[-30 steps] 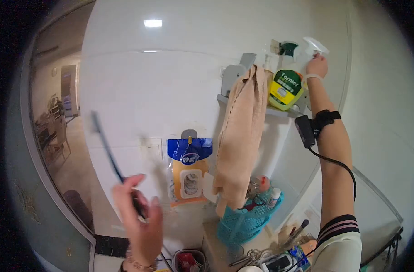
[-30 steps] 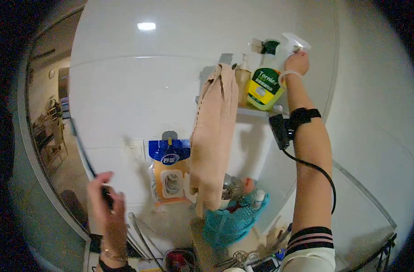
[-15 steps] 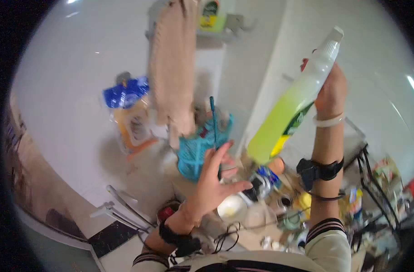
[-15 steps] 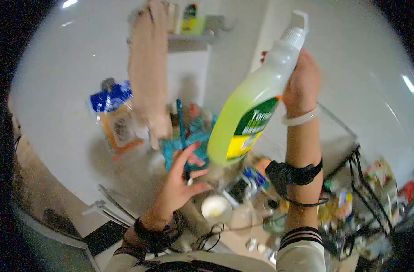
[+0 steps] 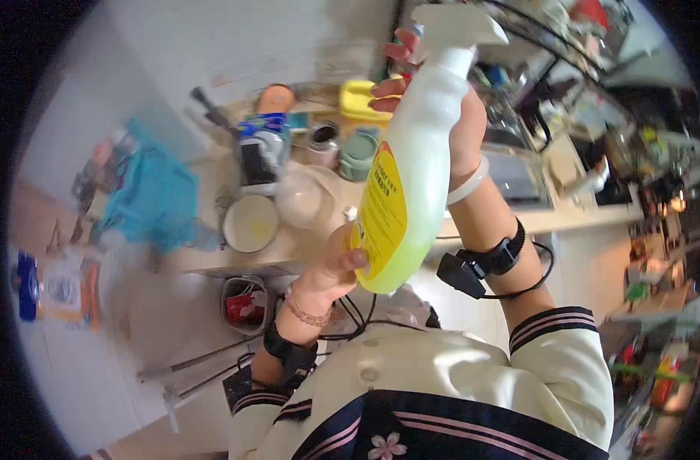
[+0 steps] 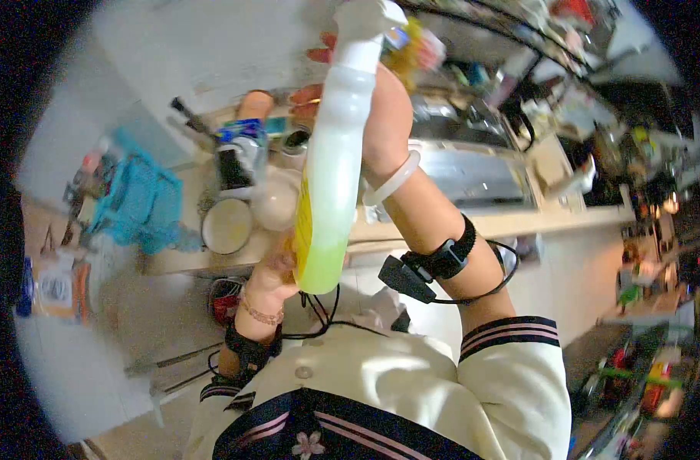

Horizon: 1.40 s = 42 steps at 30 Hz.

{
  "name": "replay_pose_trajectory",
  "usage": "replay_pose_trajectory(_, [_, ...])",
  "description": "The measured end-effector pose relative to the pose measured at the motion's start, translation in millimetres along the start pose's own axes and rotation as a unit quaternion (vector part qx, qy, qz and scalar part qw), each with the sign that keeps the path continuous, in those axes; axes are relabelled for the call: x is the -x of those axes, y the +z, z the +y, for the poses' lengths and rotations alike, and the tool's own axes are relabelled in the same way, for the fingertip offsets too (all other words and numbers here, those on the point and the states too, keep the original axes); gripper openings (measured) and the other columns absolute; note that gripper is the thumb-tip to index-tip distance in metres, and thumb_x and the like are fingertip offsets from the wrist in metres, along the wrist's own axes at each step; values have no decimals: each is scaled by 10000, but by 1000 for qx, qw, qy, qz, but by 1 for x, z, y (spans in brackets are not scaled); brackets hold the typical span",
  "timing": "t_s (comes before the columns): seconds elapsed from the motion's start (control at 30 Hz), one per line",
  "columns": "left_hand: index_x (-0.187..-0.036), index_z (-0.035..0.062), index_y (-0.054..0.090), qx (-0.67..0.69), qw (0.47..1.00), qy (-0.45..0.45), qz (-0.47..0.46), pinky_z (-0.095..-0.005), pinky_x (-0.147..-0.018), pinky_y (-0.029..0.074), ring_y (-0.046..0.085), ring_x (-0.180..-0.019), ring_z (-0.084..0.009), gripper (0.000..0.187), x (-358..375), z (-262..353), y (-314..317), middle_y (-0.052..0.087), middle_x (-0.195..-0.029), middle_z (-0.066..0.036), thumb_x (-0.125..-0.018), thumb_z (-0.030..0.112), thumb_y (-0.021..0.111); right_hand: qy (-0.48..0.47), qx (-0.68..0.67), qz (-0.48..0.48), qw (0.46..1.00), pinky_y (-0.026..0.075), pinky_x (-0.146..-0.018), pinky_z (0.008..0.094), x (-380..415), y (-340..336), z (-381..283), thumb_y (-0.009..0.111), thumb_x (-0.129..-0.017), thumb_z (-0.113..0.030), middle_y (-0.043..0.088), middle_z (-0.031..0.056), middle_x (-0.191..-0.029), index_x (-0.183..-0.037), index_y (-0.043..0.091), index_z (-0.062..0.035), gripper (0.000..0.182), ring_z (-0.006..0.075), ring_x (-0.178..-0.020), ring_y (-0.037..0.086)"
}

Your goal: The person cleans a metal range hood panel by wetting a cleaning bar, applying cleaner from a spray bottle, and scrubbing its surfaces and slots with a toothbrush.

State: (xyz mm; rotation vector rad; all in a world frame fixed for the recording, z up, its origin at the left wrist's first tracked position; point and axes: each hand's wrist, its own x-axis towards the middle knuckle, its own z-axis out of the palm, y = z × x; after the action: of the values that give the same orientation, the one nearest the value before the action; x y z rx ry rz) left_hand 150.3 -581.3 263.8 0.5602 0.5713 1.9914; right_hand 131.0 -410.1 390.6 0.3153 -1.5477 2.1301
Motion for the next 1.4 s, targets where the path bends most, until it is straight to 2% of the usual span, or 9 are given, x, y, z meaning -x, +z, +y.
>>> replay_pose_trajectory(0.07, [-1218,-49,398,22,997,-72,12,-297,-849,469,553,-1010,-161,769,-21,-31,4,553,-1136,-77,-660,321,776,-16,-151,0,988,484,-760,391,33,-62,-1,345,-861,-344,482,178,-1214,-1281,368,14,553,283,-866,595])
replay_pose_trajectory(0.3, [-1143,-38,499,13,970,-241,18,-283,-754,512,611,-905,-164,505,-118,-178,-22,609,-1043,-96,-775,262,670,7,-110,387,915,387,-901,532,159,-225,-45,313,-805,-619,465,183,-1238,-1242,422,-28,743,426,-1031,493])
replay_pose_trajectory(0.37, [-1129,-31,516,42,963,-266,2,-280,-760,508,608,-912,-158,489,-141,-219,-10,610,-1043,-92,-778,274,667,-7,-67,356,932,414,-897,474,169,-264,-63,310,-798,-631,435,148,-1264,-1212,413,-32,736,339,-989,545])
replay_pose_trajectory(0.6, [-1132,-21,523,-44,969,-242,5,-251,-735,482,593,-864,-129,463,-195,-275,-14,610,-1013,-72,-794,265,661,107,46,321,940,486,-737,328,147,-351,-57,533,-802,-60,556,110,-1032,-1144,456,-2,355,196,-778,578])
replay_pose_trajectory(0.7, [-1160,1,519,-295,921,-252,35,-242,-759,455,563,-840,-103,369,-205,-260,-22,595,-997,-47,-849,183,597,173,35,292,940,471,-669,287,125,-365,-36,538,-790,-59,599,94,-887,-1063,530,25,285,153,-691,569])
replay_pose_trajectory(0.8, [-1177,9,513,-410,892,-72,176,-227,-758,446,558,-825,-96,333,-195,-235,-45,586,-997,-34,-880,157,543,259,170,207,928,476,-637,279,103,-366,-4,580,-775,-78,610,78,-859,-987,564,36,241,129,-689,569])
replay_pose_trajectory(1.03, [-1040,51,593,-282,891,-316,163,-180,-443,292,367,-484,-25,196,-176,-154,-56,430,-578,71,-904,126,473,324,364,172,856,503,-542,259,68,-398,64,682,-778,-237,623,84,-776,-894,586,36,312,127,-621,596])
replay_pose_trajectory(1.33, [-1005,59,605,-365,888,-259,105,-168,-447,253,323,-516,-3,179,-183,-102,-54,423,-615,87,-901,97,465,444,457,159,754,478,-563,274,49,-397,87,648,-800,-282,628,100,-712,-867,611,48,338,154,-620,599])
replay_pose_trajectory(1.4, [-1019,57,598,-347,893,-252,138,-170,-439,258,326,-507,-1,185,-185,-104,-54,420,-609,85,-903,107,463,384,398,191,811,494,-561,279,62,-410,92,628,-809,-215,634,113,-776,-898,594,55,286,161,-641,604])
